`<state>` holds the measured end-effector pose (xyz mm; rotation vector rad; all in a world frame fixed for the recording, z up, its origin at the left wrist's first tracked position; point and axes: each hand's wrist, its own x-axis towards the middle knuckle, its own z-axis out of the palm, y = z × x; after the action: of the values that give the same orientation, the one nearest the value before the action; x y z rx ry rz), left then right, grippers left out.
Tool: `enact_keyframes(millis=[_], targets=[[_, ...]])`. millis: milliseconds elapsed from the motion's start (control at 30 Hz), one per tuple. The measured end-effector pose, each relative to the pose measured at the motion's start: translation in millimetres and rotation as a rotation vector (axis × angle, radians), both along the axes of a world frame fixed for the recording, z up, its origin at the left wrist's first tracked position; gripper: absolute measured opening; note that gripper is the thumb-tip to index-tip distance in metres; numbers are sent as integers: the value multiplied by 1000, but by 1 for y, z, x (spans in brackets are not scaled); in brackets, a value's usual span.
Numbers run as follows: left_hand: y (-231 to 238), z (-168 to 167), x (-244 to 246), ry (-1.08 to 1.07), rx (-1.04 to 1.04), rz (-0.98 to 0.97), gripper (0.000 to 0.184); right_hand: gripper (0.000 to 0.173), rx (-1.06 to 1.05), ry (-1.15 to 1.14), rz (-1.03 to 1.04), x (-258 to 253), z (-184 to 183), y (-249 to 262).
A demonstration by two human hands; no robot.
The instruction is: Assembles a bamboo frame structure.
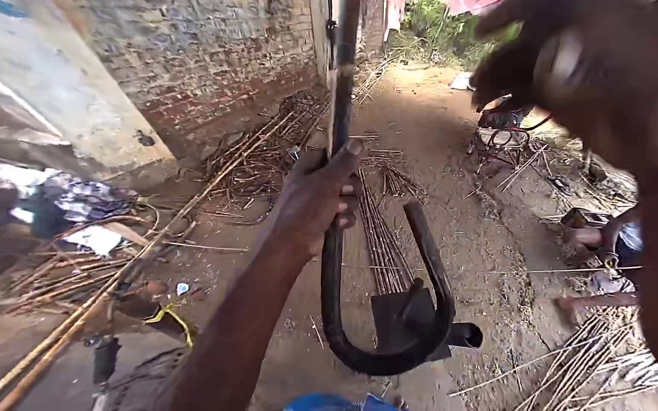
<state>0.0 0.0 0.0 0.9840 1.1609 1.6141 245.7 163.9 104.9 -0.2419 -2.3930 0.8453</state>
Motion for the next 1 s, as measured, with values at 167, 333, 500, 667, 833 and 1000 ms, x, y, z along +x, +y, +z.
enact_keyframes(millis=[167,333,500,667,833,1000], targets=[[43,-78,25,-240,-81,371,19,80,-930,-222,363,2,-196,41],[49,-149,57,-456,-114,657,25,36,-1264,-363,551,-13,-259,70],[25,-197,93,-550,-96,857,36,28,-1128,-664,583,-38,-270,87],[20,-208,109,-525,-101,950,43,32,-895,-717,603,-40,-276,86],[19,-206,110,-479,-96,935,41,28,-1011,-560,585,-26,-301,89],[27,-205,112,-545,-118,977,41,29,-1012,-497,325,8,-303,81]])
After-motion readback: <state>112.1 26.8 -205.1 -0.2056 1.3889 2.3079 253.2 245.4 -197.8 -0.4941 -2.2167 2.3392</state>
